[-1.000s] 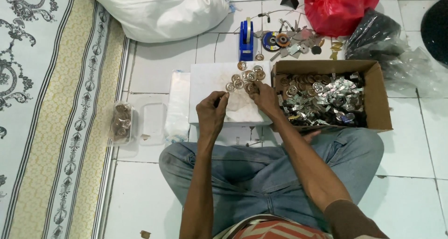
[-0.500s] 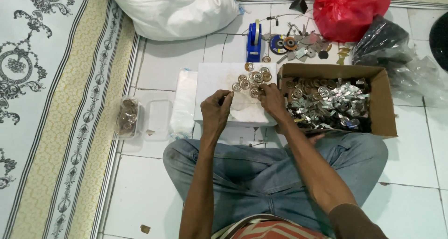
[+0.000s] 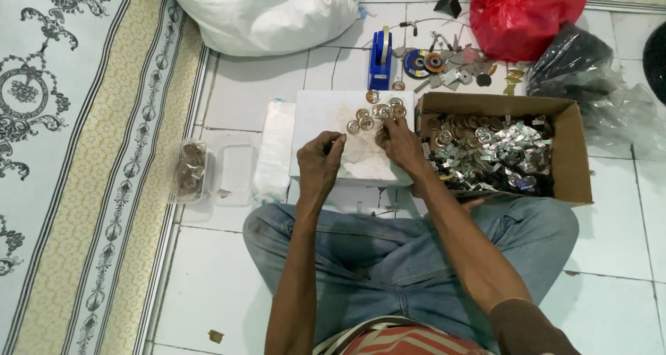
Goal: The person sits on the floor and places small metal parts from a cardboard box into a clear plastic bag. They arrange the parts inside the bag and then seal it using a tape dispenser.
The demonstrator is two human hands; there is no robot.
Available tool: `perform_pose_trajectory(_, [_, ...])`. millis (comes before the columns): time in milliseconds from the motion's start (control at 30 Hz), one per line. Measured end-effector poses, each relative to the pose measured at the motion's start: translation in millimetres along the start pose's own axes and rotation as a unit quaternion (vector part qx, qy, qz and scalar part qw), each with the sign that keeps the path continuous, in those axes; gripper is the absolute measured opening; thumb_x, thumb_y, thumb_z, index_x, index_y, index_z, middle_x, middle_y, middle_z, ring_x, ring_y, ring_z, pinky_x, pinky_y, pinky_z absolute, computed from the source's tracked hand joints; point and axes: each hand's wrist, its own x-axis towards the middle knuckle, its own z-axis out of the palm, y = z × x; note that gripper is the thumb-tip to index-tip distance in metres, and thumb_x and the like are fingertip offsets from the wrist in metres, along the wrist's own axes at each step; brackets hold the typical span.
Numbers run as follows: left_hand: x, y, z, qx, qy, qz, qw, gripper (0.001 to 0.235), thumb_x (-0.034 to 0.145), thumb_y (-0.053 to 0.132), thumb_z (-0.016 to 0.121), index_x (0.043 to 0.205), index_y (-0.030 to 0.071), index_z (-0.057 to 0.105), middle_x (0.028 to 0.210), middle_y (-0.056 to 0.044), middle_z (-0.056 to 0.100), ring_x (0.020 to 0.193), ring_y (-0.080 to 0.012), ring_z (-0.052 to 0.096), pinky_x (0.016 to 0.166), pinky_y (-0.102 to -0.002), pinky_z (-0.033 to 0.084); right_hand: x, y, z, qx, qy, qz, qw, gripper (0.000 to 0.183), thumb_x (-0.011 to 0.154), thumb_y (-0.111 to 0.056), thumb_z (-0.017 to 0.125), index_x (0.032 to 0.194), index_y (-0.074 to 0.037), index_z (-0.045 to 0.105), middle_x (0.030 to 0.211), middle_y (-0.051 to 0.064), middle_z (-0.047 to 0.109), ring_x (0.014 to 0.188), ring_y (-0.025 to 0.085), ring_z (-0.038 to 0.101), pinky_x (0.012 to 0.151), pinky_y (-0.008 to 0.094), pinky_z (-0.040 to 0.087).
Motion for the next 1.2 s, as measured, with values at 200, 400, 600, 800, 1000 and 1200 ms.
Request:
perform_pose_trajectory(200, [2,-2,5,0.013,-0.014,0.018,1.0,0.013,0.095,0.017,0.072,0.094,0.006,0.078,0.062,-0.011,0.067,0.057,-0.0136,0.058,0.05,-0.031,0.049,-28,-39,-23,0.064,0.007,0.022,0.998,0.036,0.094,-0.005,0.06,0.129,-0.007,0.052,0.102,0.025,0.068,0.085,0.047,0.072,0.068,0.055,0.058])
perform_pose_trajectory(400, [6,1,6,0.032,-0.012,0.036,0.999,0.011,0.094,0.015,0.072,0.093,0.007,0.079,0.059,-0.01,0.066,0.054,-0.0138,0.057,0.049,-0.032,0.047,-48,-43,-27,0.524,0.114,0.239,0.81,0.034,0.096,-0.027,0.081,0.114,-0.002,0.065,0.086,0.015,0.073,0.071,0.024,0.075,0.062,0.035,0.064])
perform_pose_trajectory(600, [6,6,8,0.031,-0.013,0.033,0.999,0.011,0.094,0.015,0.071,0.093,0.008,0.079,0.059,-0.011,0.066,0.055,-0.015,0.058,0.05,-0.033,0.047,-67,-80,-64,0.731,0.106,0.215,0.639,0.015,0.099,-0.018,0.072,0.104,-0.013,0.059,0.089,0.01,0.073,0.081,0.027,0.079,0.062,0.029,0.066])
perform_pose_trajectory(800, [4,5,10,0.036,-0.011,0.033,0.999,0.012,0.093,0.018,0.071,0.094,0.009,0.079,0.059,-0.011,0.067,0.055,-0.0164,0.06,0.052,-0.034,0.048,-75,-149,-120,0.622,0.083,0.131,0.768,0.02,0.101,-0.014,0.067,0.113,-0.001,0.058,0.09,0.018,0.071,0.064,0.029,0.076,0.044,0.027,0.06])
perform_pose_trajectory(1000, [3,0,9,0.046,-0.007,0.051,0.998,0.011,0.093,0.017,0.072,0.095,0.009,0.079,0.062,-0.013,0.069,0.056,-0.0198,0.065,0.051,-0.035,0.051,-66,-165,-117,0.24,0.067,0.051,0.967,0.018,0.099,-0.021,0.068,0.113,-0.009,0.072,0.083,0.019,0.076,0.077,0.041,0.075,0.061,0.05,0.059])
perform_pose_trajectory(1200, [7,-8,8,0.041,-0.003,0.046,0.998,0.011,0.094,0.018,0.072,0.094,0.01,0.079,0.062,-0.012,0.069,0.057,-0.0188,0.065,0.052,-0.034,0.051,-51,-187,-131,0.155,-0.009,0.02,0.988,0.03,0.1,-0.02,0.056,0.123,-0.002,0.066,0.066,0.008,0.075,0.066,0.03,0.077,0.081,0.046,0.059])
